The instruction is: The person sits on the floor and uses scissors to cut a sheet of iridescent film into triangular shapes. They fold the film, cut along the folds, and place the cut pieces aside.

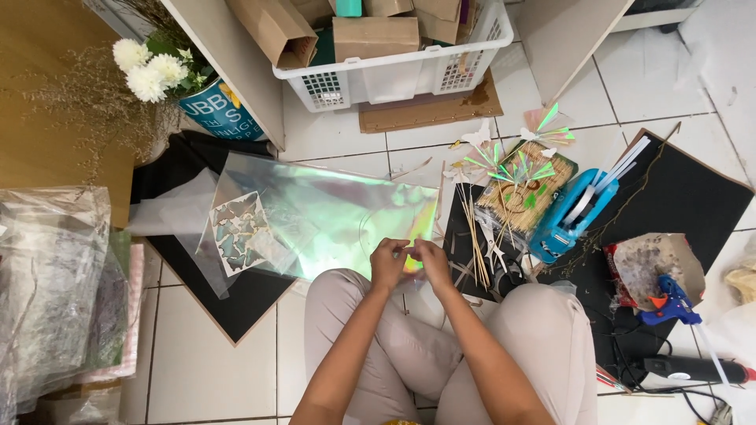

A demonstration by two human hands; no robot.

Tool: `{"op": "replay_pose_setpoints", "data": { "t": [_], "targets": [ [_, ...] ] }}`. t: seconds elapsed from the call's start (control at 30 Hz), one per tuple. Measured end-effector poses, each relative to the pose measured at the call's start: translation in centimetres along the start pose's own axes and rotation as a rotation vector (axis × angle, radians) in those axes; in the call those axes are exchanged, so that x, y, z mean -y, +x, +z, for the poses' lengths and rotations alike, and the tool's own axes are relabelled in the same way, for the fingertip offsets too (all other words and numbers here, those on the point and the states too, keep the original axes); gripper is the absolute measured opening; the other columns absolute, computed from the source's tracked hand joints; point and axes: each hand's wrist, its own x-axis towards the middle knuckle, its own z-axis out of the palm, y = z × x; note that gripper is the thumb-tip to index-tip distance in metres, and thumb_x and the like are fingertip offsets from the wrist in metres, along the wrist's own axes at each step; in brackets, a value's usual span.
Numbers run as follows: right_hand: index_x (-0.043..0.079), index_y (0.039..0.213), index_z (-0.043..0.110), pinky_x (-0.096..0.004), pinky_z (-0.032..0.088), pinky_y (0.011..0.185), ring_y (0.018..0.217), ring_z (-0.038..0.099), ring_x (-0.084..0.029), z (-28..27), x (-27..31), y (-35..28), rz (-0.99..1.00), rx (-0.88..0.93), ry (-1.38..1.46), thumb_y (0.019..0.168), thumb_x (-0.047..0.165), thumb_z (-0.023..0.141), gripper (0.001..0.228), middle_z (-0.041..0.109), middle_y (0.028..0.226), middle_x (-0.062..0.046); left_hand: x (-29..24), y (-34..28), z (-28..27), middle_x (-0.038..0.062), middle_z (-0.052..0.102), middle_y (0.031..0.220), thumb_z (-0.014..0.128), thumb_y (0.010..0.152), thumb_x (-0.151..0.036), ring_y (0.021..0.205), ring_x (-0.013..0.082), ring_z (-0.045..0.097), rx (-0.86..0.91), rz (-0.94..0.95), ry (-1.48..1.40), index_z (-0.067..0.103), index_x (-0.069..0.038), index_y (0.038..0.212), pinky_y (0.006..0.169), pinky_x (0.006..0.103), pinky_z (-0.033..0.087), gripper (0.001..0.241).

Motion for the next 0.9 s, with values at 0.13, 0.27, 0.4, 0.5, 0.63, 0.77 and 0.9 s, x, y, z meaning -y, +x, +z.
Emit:
{"op": "replay_pose_setpoints", "data": {
  "t": [0.13, 0.27, 0.4, 0.5, 0.63, 0.77, 0.9],
  "targets": [
    [0.019, 0.097, 0.082, -0.039, 0.057, 0.062, 0.087, 0.076, -0.028, 0.2, -3.0, 1.1, -0.179, -0.009, -0.368, 0.089, 0.034, 0.072, 0.02, 0.079, 0.083, -0.005, -1.2, -0.5, -0.7, 0.006, 0.07, 0.103, 0.065, 0.092, -0.008, 0.105, 0.0292, 0.07, -0.012, 0.005, -0.004, 0.077, -0.015, 0.109, 0.097, 0.0457, 0.053, 0.022],
    [0.031, 0.093, 0.076, -0.033, 0.05, 0.081, 0.08, 0.07, -0.016, 0.6, 3.4, -3.9, -0.607, -0.134, -0.616, 0.095, 0.032, 0.068, 0.008, 0.073, 0.072, 0.01, -3.0, -1.2, -2.1, 0.005, 0.066, 0.114, 0.059, 0.094, -0.01, 0.114, 0.0326, 0.063, -0.146, 0.095, 0.081, 0.071, -0.02, 0.121, 0.101, 0.0506, 0.049, 0.032],
    [0.012, 0.089, 0.068, -0.049, 0.056, 0.086, 0.103, 0.069, -0.042, 0.8, 1.3, -3.8, -0.702, -0.08, -0.474, 0.09, 0.007, 0.067, 0.005, 0.067, 0.127, -0.009, -2.9, -2.0, -2.0, 0.001, 0.058, 0.133, 0.057, 0.1, -0.016, 0.129, 0.0276, 0.053, -0.23, 0.143, 0.169, 0.061, -0.021, 0.137, 0.106, 0.0538, 0.042, 0.037],
    [-0.002, 0.087, 0.064, -0.056, 0.052, 0.098, 0.119, 0.06, -0.051, 0.6, 8.6, -9.2, -0.805, -0.078, -0.348, 0.085, -0.001, 0.067, 0.004, 0.055, 0.144, -0.025, -4.7, -2.5, -2.5, 0.01, 0.056, 0.137, 0.056, 0.1, -0.017, 0.134, 0.032, 0.049, -0.219, 0.162, 0.181, 0.054, -0.017, 0.144, 0.108, 0.0568, 0.039, 0.044],
    [0.0, 0.077, 0.067, -0.057, 0.053, 0.096, 0.115, 0.063, -0.049, -0.6, 8.3, -8.4, -0.787, -0.098, -0.393, 0.077, 0.002, 0.071, 0.004, 0.06, 0.144, -0.017, -4.7, -2.2, -2.8, 0.008, 0.052, 0.143, 0.052, 0.1, -0.013, 0.137, 0.0309, 0.046, -0.158, 0.162, 0.161, 0.049, -0.024, 0.15, 0.111, 0.0574, 0.037, 0.051],
    [0.009, 0.071, 0.073, -0.045, 0.056, 0.085, 0.096, 0.072, -0.038, -2.3, 4.7, -5.6, -0.556, 0.088, -0.421, 0.075, 0.015, 0.074, 0.007, 0.075, 0.107, -0.009, -2.1, -2.2, -1.2, -0.001, 0.051, 0.135, 0.052, 0.096, -0.004, 0.131, 0.0239, 0.051, 0.008, 0.162, 0.274, 0.045, -0.036, 0.151, 0.111, 0.0529, 0.037, 0.064],
    [0.02, 0.087, 0.084, -0.036, 0.055, 0.076, 0.08, 0.073, -0.026, -3.1, 3.3, -0.5, -0.253, 0.01, -0.231, 0.084, 0.014, 0.064, 0.021, 0.077, 0.088, -0.007, 1.1, -0.5, 0.7, -0.001, 0.049, 0.126, 0.058, 0.087, 0.005, 0.117, 0.0244, 0.058, 0.121, 0.196, 0.318, 0.046, -0.039, 0.15, 0.099, 0.0484, 0.048, 0.077]
  ]
}}
